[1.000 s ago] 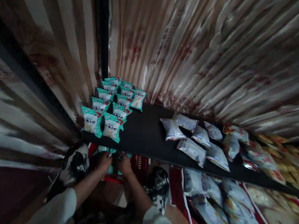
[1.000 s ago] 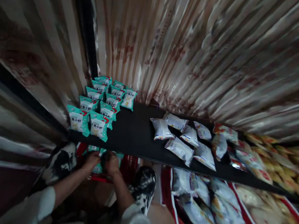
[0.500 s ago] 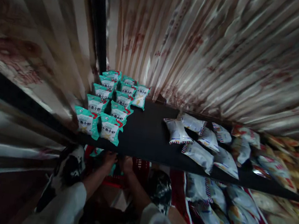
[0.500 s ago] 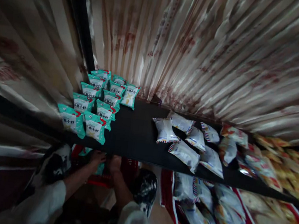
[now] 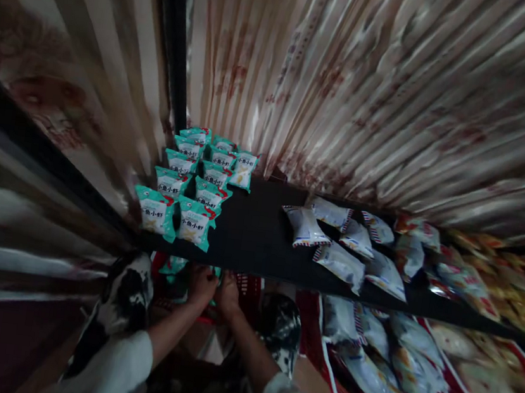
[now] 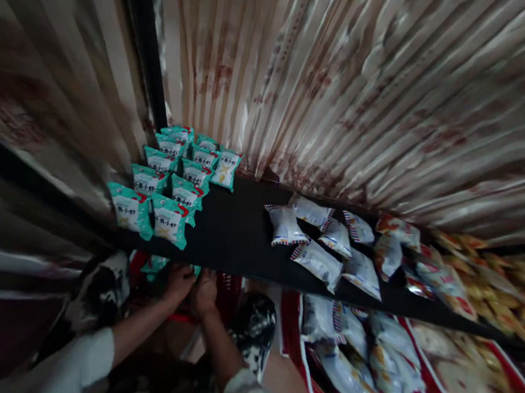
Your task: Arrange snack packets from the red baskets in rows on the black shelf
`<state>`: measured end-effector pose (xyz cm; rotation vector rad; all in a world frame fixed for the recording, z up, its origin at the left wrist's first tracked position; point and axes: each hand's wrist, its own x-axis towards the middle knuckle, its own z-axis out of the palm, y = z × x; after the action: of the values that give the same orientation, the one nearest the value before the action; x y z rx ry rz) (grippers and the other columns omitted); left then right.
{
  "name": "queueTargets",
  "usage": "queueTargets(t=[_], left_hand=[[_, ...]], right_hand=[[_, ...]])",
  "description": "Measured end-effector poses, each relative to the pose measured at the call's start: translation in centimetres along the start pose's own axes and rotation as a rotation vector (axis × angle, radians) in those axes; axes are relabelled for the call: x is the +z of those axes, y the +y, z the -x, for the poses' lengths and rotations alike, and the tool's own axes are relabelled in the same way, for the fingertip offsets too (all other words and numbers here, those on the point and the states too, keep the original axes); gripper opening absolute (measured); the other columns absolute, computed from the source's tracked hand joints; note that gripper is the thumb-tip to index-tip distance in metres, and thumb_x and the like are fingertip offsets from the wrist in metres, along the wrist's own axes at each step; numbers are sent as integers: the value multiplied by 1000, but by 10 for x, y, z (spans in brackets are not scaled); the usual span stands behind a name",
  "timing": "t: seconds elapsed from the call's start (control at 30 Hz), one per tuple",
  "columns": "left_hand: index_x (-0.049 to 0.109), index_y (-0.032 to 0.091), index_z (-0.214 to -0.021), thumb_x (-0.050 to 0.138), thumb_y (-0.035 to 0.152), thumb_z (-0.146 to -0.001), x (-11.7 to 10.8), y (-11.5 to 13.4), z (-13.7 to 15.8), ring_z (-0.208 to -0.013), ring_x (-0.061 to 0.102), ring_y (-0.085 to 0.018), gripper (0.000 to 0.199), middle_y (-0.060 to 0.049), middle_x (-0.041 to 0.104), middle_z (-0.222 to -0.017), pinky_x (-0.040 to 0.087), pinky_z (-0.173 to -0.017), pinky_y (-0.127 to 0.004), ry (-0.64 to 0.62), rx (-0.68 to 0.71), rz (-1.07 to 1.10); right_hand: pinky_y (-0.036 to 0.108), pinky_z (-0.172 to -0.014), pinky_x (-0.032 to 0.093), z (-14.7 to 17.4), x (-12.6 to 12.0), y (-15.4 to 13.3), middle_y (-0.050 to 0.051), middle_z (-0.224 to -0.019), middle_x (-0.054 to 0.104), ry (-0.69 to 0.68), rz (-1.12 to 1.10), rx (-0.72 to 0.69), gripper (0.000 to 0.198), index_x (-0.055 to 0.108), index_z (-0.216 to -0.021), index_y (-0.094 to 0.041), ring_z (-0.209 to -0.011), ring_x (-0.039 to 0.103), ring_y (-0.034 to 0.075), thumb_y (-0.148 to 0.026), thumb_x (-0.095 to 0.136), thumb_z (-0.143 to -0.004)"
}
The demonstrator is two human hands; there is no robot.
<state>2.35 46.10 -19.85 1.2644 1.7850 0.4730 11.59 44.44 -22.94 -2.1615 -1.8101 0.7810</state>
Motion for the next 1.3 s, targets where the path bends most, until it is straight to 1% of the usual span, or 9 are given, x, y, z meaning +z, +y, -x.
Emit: queueTargets(t=[0.23, 0.47, 0.63, 0.77, 0.87, 0.93, 1.03, 1.13, 1.3], left_hand=[[59, 19, -57, 58, 11, -69, 8, 1, 44, -77, 63, -21, 15, -4, 67, -70, 47, -75, -31, -99, 68, 52], [63, 18, -81, 54, 20, -77, -25, -17, 71, -90, 66, -20, 10, -7, 70, -89, 49, -84, -32, -50, 153, 177], [58, 18, -114, 62, 27, -73, -47, -16, 74, -113, 59, -24, 43, -12, 62, -125, 49, -92, -37, -104, 237, 275], [55, 20, -124, 65, 32, -71, -60, -4, 75, -119, 56, -26, 55, -10, 58, -132, 46, -98, -39, -215, 385, 264], [57, 18, -123, 64, 32, -72, -70, 8, 76, -122, 53, -26, 53, -11, 59, -131, 41, -105, -38, -187, 507, 200], [57, 18, -122, 63, 31, -74, -75, 18, 75, -120, 55, -25, 50, -10, 60, -129, 42, -104, -38, -137, 516, 180], [57, 19, -122, 63, 31, -75, -76, 34, 72, -116, 57, -25, 49, -10, 61, -128, 46, -99, -39, -56, 480, 182], [55, 16, -124, 61, 31, -77, -72, 50, 67, -116, 57, -24, 50, -12, 61, -128, 47, -98, -38, 13, 455, 189], [54, 12, -124, 60, 30, -78, -60, 73, 54, -118, 56, -25, 50, -15, 60, -127, 45, -100, -38, 88, 463, 177]], right_hand=[[35, -106, 38, 41, -30, 9, 18, -136, 53, -84, -46, -53, 62, 45, -138, -10, -127, 48, 26, -6, 49, -76], [44, -107, 36, 73, -83, 21, 13, -135, 55, -134, -277, -166, 70, 48, -136, -17, -125, 50, 27, -7, 56, -68], [46, -107, 36, 82, -141, 11, 10, -136, 54, -360, -503, -226, 64, 47, -137, -19, -123, 51, 27, -24, 62, -75], [44, -102, 41, 85, -180, -6, 10, -127, 61, -420, -631, -248, 60, 52, -132, -19, -114, 57, 27, -38, 67, -77], [43, -96, 47, 84, -196, -17, 8, -116, 67, -384, -754, -229, 61, 57, -126, -21, -108, 61, 26, -45, 71, -73], [43, -91, 50, 83, -199, -23, 7, -113, 68, -334, -865, -198, 63, 56, -126, -22, -105, 63, 26, -50, 71, -72], [43, -93, 50, 78, -195, -28, 8, -116, 68, -162, -955, -192, 61, 57, -124, -23, -107, 63, 26, -53, 69, -72], [44, -97, 47, 71, -183, -28, 10, -121, 65, 19, -894, -222, 57, 59, -120, -21, -113, 60, 27, -53, 68, -73], [44, -99, 45, 58, -161, -24, 12, -123, 64, 195, -700, -202, 60, 54, -126, -18, -114, 59, 28, -48, 66, -75]])
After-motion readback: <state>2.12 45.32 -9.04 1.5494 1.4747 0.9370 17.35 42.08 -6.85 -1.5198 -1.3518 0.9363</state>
